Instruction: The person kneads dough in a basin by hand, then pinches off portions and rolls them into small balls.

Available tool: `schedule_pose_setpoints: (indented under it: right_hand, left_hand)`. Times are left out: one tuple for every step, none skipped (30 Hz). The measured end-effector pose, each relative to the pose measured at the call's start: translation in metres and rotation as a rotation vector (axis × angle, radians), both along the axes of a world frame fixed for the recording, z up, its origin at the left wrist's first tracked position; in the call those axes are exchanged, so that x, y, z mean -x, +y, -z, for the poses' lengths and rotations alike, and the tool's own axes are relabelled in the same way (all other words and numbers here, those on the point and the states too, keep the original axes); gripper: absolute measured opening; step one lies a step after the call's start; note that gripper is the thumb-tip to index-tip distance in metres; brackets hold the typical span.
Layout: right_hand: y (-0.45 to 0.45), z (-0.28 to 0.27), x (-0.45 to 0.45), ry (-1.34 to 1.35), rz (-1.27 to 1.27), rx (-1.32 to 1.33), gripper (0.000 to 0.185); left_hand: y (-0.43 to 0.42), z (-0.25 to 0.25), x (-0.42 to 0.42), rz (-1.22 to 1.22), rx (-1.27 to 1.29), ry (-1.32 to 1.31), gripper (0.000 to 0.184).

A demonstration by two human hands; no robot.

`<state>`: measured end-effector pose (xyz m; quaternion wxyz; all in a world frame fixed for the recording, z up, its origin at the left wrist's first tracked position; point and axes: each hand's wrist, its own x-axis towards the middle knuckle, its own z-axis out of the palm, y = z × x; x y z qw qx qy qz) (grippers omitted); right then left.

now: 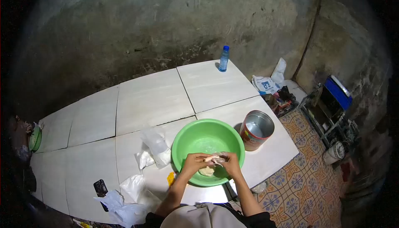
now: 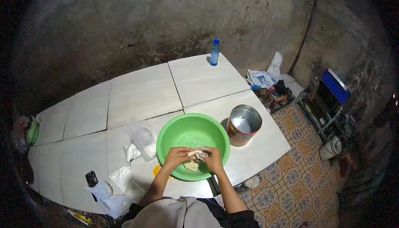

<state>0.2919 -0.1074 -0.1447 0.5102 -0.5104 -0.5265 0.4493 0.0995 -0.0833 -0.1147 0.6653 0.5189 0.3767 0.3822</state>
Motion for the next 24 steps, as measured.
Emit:
schedule_pose_setpoints:
  right_hand:
    - [-0.002, -0.003, 0.000, -0.051, -0.006, -0.017, 0.031]
    - [-0.003, -0.006, 0.002, -0.011, -0.010, -0.015, 0.028]
    - [-0.002, -0.005, 0.001, -0.009, -0.013, -0.013, 0.028]
    - [-0.001, -0.003, 0.000, -0.114, -0.012, -0.029, 0.028]
    - [0.000, -0.001, -0.001, -0.219, -0.010, -0.045, 0.029]
    - [-0.001, 0.001, 0.000, -0.220, -0.010, -0.044, 0.029]
    - [-0.002, 0.005, 0.003, -0.128, 0.002, -0.036, 0.027]
    - [-0.002, 0.007, 0.003, -0.036, 0.014, -0.029, 0.026]
    - [-0.002, 0.001, 0.002, -0.037, 0.013, -0.030, 0.026]
    - [-0.005, -0.011, 0.002, 0.003, -0.046, -0.032, 0.025]
    - [-0.006, -0.018, 0.001, 0.045, -0.104, -0.032, 0.024]
    - [-0.005, -0.019, -0.003, -0.012, -0.123, -0.006, 0.023]
    - [-0.004, -0.021, -0.008, -0.010, -0.123, -0.004, 0.023]
    - [-0.003, -0.025, -0.013, -0.016, -0.160, 0.006, 0.023]
    - [-0.003, -0.031, -0.017, -0.022, -0.197, 0.016, 0.022]
    - [-0.004, -0.040, -0.020, -0.017, -0.184, 0.039, 0.021]
    - [-0.002, -0.042, -0.023, -0.015, -0.181, 0.039, 0.021]
    - [-0.001, -0.043, -0.026, 0.002, -0.165, 0.065, 0.021]
    - [0.000, -0.045, -0.030, 0.018, -0.149, 0.092, 0.021]
    - [0.000, -0.048, -0.034, -0.043, -0.123, 0.089, 0.023]
    - [0.001, -0.045, -0.039, -0.044, -0.122, 0.090, 0.023]
    - [0.002, -0.038, -0.046, -0.055, -0.056, 0.041, 0.024]
    - [0.003, -0.035, -0.053, -0.066, 0.010, -0.009, 0.024]
    - [-0.001, -0.050, -0.058, -0.046, 0.044, -0.001, 0.025]
  left_hand:
    - [-0.001, -0.002, 0.002, 0.020, 0.003, 0.040, 0.031]
    - [0.002, 0.006, 0.001, 0.001, 0.011, 0.072, 0.029]
    - [0.002, 0.007, 0.001, -0.002, 0.014, 0.073, 0.029]
    - [0.002, 0.008, 0.001, -0.009, 0.102, -0.032, 0.028]
    - [0.001, 0.008, 0.000, -0.014, 0.190, -0.137, 0.027]
    - [0.000, 0.005, 0.001, -0.019, 0.234, -0.129, 0.026]
    - [0.001, 0.005, 0.002, -0.018, 0.234, -0.131, 0.026]
    - [0.003, 0.005, 0.005, 0.020, 0.249, -0.099, 0.026]
    - [0.005, 0.005, 0.007, 0.058, 0.264, -0.066, 0.026]
    - [0.006, 0.004, 0.007, 0.057, 0.265, -0.067, 0.026]
    - [0.007, 0.002, 0.008, 0.078, 0.220, -0.022, 0.025]
    - [0.008, -0.001, 0.009, 0.099, 0.176, 0.023, 0.025]
    - [0.009, -0.005, 0.009, 0.121, 0.130, 0.070, 0.024]
    - [0.010, -0.010, 0.011, 0.141, 0.039, 0.178, 0.023]
    - [0.011, -0.012, 0.012, 0.140, 0.039, 0.182, 0.023]
    - [0.011, -0.014, 0.012, 0.152, 0.009, 0.198, 0.022]
    - [0.011, -0.015, 0.012, 0.165, -0.022, 0.211, 0.021]
    - [0.010, -0.017, 0.012, 0.137, -0.038, 0.206, 0.021]
    - [0.010, -0.017, 0.012, 0.141, -0.038, 0.206, 0.021]
    - [0.009, -0.016, 0.013, 0.119, -0.034, 0.220, 0.022]
    - [0.009, -0.016, 0.015, 0.094, -0.027, 0.234, 0.022]
    - [0.011, -0.009, 0.019, 0.091, -0.046, 0.223, 0.022]
    - [0.011, -0.005, 0.024, 0.092, -0.046, 0.222, 0.022]
    - [0.012, -0.001, 0.029, 0.046, -0.081, 0.275, 0.022]
